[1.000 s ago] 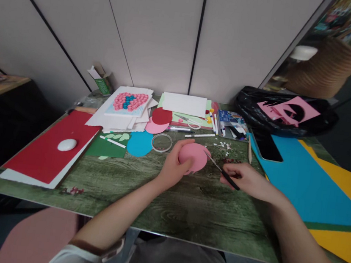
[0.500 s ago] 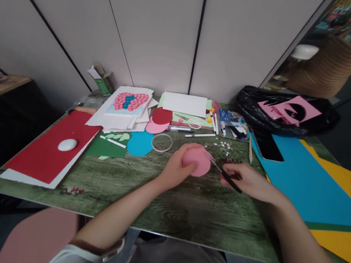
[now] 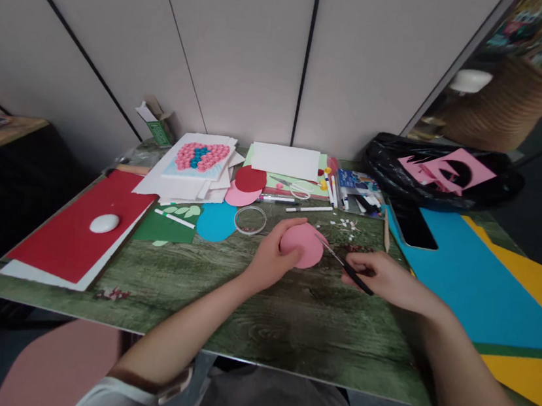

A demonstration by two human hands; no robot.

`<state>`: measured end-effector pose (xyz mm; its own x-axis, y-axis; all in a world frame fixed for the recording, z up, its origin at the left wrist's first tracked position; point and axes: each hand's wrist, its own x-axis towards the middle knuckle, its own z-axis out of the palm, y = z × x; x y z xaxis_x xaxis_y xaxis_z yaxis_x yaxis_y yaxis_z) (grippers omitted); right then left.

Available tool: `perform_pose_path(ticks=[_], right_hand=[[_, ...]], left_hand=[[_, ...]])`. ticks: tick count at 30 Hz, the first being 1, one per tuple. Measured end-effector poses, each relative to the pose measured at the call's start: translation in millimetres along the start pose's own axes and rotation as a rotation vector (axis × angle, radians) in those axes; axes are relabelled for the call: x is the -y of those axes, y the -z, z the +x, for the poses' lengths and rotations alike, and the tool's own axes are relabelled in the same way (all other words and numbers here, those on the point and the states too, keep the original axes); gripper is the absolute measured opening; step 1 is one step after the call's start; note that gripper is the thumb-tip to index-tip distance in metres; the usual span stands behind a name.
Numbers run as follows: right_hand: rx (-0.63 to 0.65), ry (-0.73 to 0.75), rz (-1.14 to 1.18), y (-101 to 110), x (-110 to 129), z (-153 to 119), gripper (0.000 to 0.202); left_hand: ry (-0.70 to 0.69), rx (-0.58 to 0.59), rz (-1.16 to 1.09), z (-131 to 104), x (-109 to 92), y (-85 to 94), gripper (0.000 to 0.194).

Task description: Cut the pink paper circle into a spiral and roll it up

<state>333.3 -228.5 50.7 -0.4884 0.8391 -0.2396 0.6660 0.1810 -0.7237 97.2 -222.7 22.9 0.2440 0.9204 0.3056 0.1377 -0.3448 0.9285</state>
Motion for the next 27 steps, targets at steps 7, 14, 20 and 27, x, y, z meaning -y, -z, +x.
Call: perform_pose_path(ticks=[7,14,20,27], right_hand=[[0.002,0.010,-0.006,-0.1,-3.4,0.1,0.035],[0.010,-0.002,0.012,0.0,-4.0,0.7,0.037],[-0.008,0.002,0.004,-2.0,-5.4,1.2,0.038],[0.010,-0.008,0.037,-2.6,-3.5,1.2,0.037]], left_hand=[[-0.005,-0.057,-0.016,0.6,3.9,-0.3,0.052],[-0.005,-0.092,-0.038,0.7,5.3,-0.7,0.050],[0.000,-0.083,-0.047,0.9,4.5,-1.0,0.047],[-0.013,0.006,-0.048,0.0,3.8,-2.1,0.046]])
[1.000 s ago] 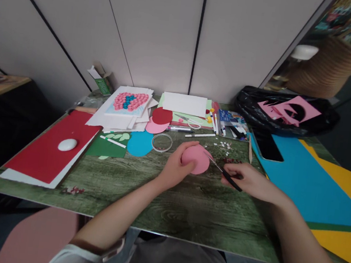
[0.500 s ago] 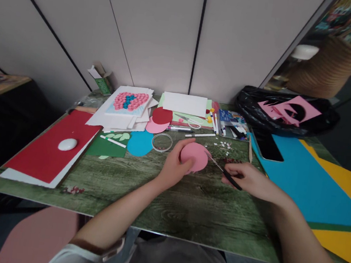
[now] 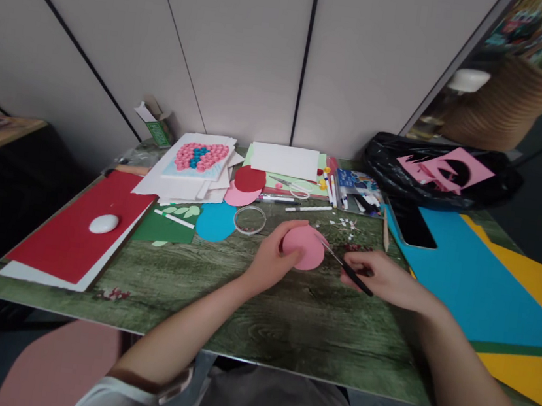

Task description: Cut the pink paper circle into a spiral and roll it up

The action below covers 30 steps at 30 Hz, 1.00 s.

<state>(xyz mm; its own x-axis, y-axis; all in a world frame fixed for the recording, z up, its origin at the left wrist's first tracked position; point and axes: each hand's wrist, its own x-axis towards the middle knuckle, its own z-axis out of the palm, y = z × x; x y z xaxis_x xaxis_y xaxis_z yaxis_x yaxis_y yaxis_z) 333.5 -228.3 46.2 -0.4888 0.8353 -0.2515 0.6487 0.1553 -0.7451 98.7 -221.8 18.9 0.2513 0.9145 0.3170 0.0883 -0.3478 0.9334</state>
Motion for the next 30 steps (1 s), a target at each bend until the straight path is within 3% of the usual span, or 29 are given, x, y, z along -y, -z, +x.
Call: perform_pose_path(ticks=[6,16,30], right_hand=[[0.023,0.014,0.023,0.3,-0.8,-0.8,0.033],[-0.008,0.038,-0.035,1.2,-0.7,0.0,0.036],[0.003,0.051,-0.064,4.7,-0.4,-2.2,0.040]], left_hand=[[-0.014,0.054,-0.028,0.7,-3.8,-0.6,0.044],[-0.016,0.012,-0.012,-0.7,-0.4,0.7,0.052],[-0.017,-0.027,0.012,0.0,0.3,1.1,0.049]])
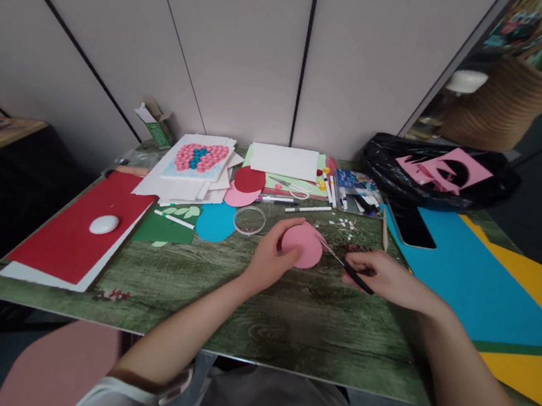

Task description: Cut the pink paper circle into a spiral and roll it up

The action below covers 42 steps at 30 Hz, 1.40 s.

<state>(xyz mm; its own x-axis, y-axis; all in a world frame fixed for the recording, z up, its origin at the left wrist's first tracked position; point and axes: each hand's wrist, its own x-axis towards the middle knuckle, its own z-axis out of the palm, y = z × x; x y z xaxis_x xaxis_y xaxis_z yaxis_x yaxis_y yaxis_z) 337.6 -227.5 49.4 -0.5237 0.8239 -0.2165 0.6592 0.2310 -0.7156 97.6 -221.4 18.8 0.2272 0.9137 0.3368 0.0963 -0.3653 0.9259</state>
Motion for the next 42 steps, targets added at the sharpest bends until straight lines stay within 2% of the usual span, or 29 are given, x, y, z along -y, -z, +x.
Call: perform_pose_path(ticks=[13,27,42], right_hand=[[-0.018,-0.024,0.044,-1.7,-1.4,0.9,0.041],[0.025,-0.001,0.125,-7.6,5.1,3.7,0.034],[-0.013,0.008,0.005,-4.4,3.4,2.4,0.038]], left_hand=[[0.003,-0.050,-0.047,-0.1,1.0,-0.1,0.044],[-0.007,0.051,-0.032,-0.2,0.3,-0.9,0.045],[-0.012,0.027,-0.024,-0.2,-1.1,0.5,0.046]])
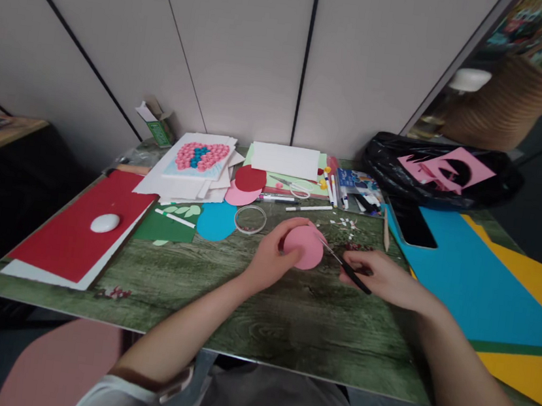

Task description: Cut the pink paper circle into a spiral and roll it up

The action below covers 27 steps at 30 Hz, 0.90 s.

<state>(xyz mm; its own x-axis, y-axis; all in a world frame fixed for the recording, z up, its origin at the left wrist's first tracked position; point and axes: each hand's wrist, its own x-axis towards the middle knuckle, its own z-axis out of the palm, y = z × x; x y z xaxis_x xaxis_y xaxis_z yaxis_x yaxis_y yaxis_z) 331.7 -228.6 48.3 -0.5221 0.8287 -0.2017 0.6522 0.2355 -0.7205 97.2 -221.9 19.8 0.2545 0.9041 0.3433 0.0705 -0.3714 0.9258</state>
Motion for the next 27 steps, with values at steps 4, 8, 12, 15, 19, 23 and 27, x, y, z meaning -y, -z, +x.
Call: perform_pose_path(ticks=[4,8,12,15,19,23,27], right_hand=[[-0.007,-0.005,-0.025,0.3,-0.9,-0.4,0.038],[-0.004,-0.016,-0.036,1.4,0.4,-1.1,0.038],[-0.010,-0.008,-0.056,2.2,0.6,-1.3,0.040],[-0.013,-0.011,-0.052,2.3,-0.8,-1.0,0.041],[-0.015,-0.016,-0.054,2.0,-1.7,-0.6,0.041],[-0.021,-0.016,-0.051,1.7,-1.0,-0.2,0.040],[-0.024,-0.011,-0.051,1.1,-1.1,0.4,0.039]], left_hand=[[-0.001,-0.011,-0.003,0.2,0.6,-0.1,0.048],[0.006,-0.018,-0.001,0.4,0.1,0.1,0.047],[0.019,-0.030,0.007,0.2,0.5,0.6,0.046],[0.023,-0.056,0.001,0.4,2.0,0.5,0.045],[0.028,-0.079,-0.024,0.6,3.2,-0.2,0.045],[0.030,-0.084,-0.026,0.4,2.9,-0.5,0.044],[0.028,-0.090,-0.031,0.3,3.7,-0.8,0.043]])
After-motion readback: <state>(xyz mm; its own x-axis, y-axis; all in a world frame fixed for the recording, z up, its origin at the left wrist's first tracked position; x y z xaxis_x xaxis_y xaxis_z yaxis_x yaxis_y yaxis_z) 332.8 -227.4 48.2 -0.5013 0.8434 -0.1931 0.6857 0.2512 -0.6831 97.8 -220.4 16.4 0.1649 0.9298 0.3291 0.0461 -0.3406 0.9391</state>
